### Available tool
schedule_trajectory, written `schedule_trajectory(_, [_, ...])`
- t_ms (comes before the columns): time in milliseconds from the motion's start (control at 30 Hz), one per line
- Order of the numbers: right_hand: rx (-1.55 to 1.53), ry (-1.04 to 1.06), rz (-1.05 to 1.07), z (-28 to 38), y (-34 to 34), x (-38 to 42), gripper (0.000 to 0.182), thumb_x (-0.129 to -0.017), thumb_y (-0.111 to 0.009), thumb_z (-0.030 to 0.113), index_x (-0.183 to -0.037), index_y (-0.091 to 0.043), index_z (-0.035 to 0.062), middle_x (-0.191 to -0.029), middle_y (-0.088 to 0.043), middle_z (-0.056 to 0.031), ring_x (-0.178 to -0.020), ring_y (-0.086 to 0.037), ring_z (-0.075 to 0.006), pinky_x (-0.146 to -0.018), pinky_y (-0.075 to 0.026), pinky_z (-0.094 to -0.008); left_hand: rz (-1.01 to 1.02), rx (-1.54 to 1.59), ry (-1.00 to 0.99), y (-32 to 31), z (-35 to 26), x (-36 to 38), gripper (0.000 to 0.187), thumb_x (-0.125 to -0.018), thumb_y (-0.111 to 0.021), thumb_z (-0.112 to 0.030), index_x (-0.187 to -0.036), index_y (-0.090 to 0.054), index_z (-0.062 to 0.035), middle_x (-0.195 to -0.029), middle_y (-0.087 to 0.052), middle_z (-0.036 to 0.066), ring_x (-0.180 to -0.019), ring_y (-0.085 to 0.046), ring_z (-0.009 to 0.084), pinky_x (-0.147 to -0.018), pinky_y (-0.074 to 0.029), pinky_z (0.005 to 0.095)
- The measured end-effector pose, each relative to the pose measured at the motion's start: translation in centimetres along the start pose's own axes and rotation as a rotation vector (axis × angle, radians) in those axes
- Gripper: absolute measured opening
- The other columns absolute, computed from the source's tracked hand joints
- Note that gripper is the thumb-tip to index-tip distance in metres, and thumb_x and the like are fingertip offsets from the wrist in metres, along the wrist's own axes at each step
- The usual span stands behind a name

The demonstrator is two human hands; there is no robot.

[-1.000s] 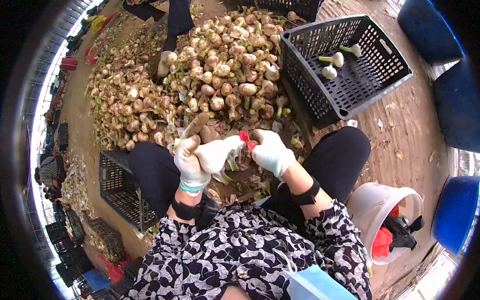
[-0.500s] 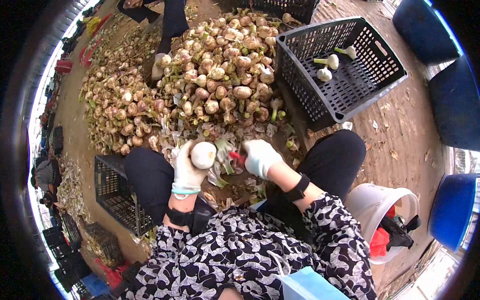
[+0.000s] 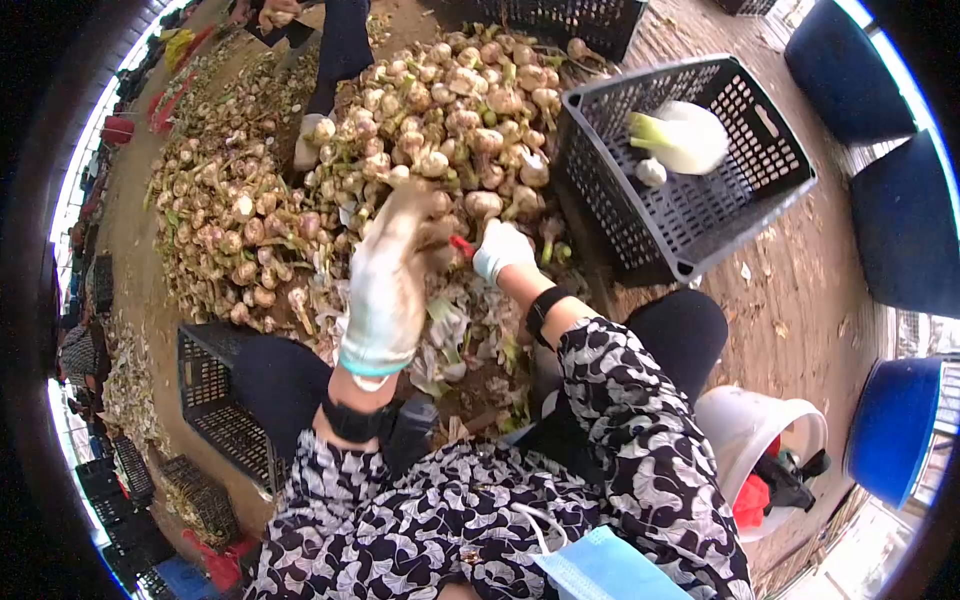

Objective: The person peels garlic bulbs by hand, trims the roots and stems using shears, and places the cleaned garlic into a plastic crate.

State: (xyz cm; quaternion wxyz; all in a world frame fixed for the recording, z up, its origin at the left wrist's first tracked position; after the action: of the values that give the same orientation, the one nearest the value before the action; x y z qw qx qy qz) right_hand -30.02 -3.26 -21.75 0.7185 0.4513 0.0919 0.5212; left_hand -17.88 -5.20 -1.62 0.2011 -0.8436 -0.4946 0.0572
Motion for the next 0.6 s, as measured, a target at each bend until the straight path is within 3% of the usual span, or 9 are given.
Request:
schedule_trajectory(67, [0.147,-0.081,-0.085,0.7,1.9,-2.4,0.034,-0.083,-0.052,0.017,-0.111,-0.052,-0.0023,-0.108,-0.057,-0.0227,-0.099,-0.058,-0.0381,-0.084,-0.047,-0.0430,-0.200,0.044,0.174,6.3,2.0,1.3,0.034,-0.091,-0.051,-0.020,-0.118,-0.053,-0.0001,-0.100,-0.060,0.007,-0.082,-0.058,0.0146,-0.069,-0.045,0.0281])
schedule_trajectory(100, [0.224,-0.018,-0.169,0.6,1.2,-4.4,0.043,-0.078,-0.055,0.014,-0.120,-0.049,0.0053,-0.116,-0.052,-0.0215,-0.100,-0.056,-0.0383,-0.085,-0.047,-0.0433,-0.306,0.041,0.212,9.1,2.7,2.4,0.030,-0.091,-0.050,-0.021,-0.116,-0.055,-0.0033,-0.097,-0.061,0.005,-0.080,-0.057,0.0149,-0.067,-0.045,0.0290])
schedule_trajectory(167, [0.393,0.133,-0.095,1.6,-1.0,-6.6,0.047,-0.078,-0.051,0.010,-0.125,-0.046,0.0088,-0.119,-0.050,-0.0198,-0.101,-0.055,-0.0367,-0.086,-0.046,-0.0431,-0.327,0.076,0.159,11.8,3.2,4.2,0.024,-0.089,-0.050,-0.016,-0.108,-0.058,-0.0032,-0.090,-0.062,0.006,-0.073,-0.058,0.0158,-0.062,-0.045,0.0284])
schedule_trajectory(200, [0.418,0.141,-0.102,1.1,-1.9,-7.5,0.052,-0.078,-0.050,0.008,-0.129,-0.045,0.0126,-0.120,-0.050,-0.0178,-0.100,-0.056,-0.0359,-0.087,-0.045,-0.0426,-0.315,0.073,0.210,12.4,3.8,5.1,0.030,-0.090,-0.051,-0.015,-0.115,-0.054,0.0011,-0.093,-0.062,0.006,-0.077,-0.057,0.0132,-0.065,-0.045,0.0270])
schedule_trajectory(300, [0.094,0.084,-0.152,-0.4,-0.6,-9.9,0.038,-0.085,-0.054,0.024,-0.120,-0.054,0.0094,-0.107,-0.059,-0.0208,-0.096,-0.059,-0.0338,-0.080,-0.048,-0.0409,-0.318,0.024,0.242,13.1,4.4,5.9,0.028,-0.089,-0.051,-0.015,-0.111,-0.055,0.0016,-0.089,-0.062,0.009,-0.072,-0.059,0.0179,-0.062,-0.047,0.0302])
schedule_trajectory(367, [-0.304,-0.115,-0.018,-5.7,-3.1,-13.6,0.045,-0.084,-0.056,0.026,-0.123,-0.052,0.0041,-0.105,-0.061,-0.0225,-0.089,-0.060,-0.0303,-0.075,-0.047,-0.0343,-0.315,0.022,0.241,13.6,4.1,5.7,0.035,-0.089,-0.053,-0.019,-0.118,-0.052,0.0021,-0.091,-0.061,0.011,-0.073,-0.060,0.0179,-0.059,-0.049,0.0305])
schedule_trajectory(433, [-0.723,0.062,0.277,3.2,3.2,-4.5,0.047,-0.083,-0.058,0.024,-0.125,-0.050,0.0016,-0.106,-0.061,-0.0210,-0.090,-0.060,-0.0291,-0.077,-0.047,-0.0334,-0.293,0.057,0.370,14.3,6.1,5.7,0.038,-0.091,-0.052,-0.024,-0.118,-0.051,0.0026,-0.092,-0.060,0.011,-0.072,-0.060,0.0176,-0.055,-0.048,0.0291])
schedule_trajectory(567, [-0.282,0.923,0.452,15.8,7.6,9.7,0.046,-0.075,-0.061,0.009,-0.120,-0.052,0.0007,-0.106,-0.061,-0.0183,-0.098,-0.059,-0.0290,-0.086,-0.046,-0.0352,0.096,-0.007,0.598,8.2,6.7,6.9,0.062,-0.085,-0.050,-0.059,-0.117,-0.054,-0.0059,-0.095,-0.060,0.007,-0.064,-0.058,0.0144,-0.049,-0.045,0.0243])
schedule_trajectory(600, [-0.232,0.953,0.305,16.5,8.6,11.6,0.049,-0.072,-0.062,0.008,-0.119,-0.052,0.0006,-0.107,-0.060,-0.0187,-0.099,-0.059,-0.0299,-0.086,-0.046,-0.0360,0.133,-0.156,0.406,8.0,7.2,6.4,0.068,-0.081,-0.051,-0.066,-0.116,-0.054,-0.0084,-0.097,-0.060,0.006,-0.065,-0.057,0.0102,-0.045,-0.041,0.0205])
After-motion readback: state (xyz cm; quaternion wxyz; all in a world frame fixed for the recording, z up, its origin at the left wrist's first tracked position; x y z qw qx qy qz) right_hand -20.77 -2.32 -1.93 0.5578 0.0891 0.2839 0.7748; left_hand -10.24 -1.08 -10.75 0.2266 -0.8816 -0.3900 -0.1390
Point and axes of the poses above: each hand's wrist, its own x-axis away from the middle knuckle, its own y-axis out of the back of the hand, z = x × y, the point moved 10 cm from there along -x, towards the middle knuckle
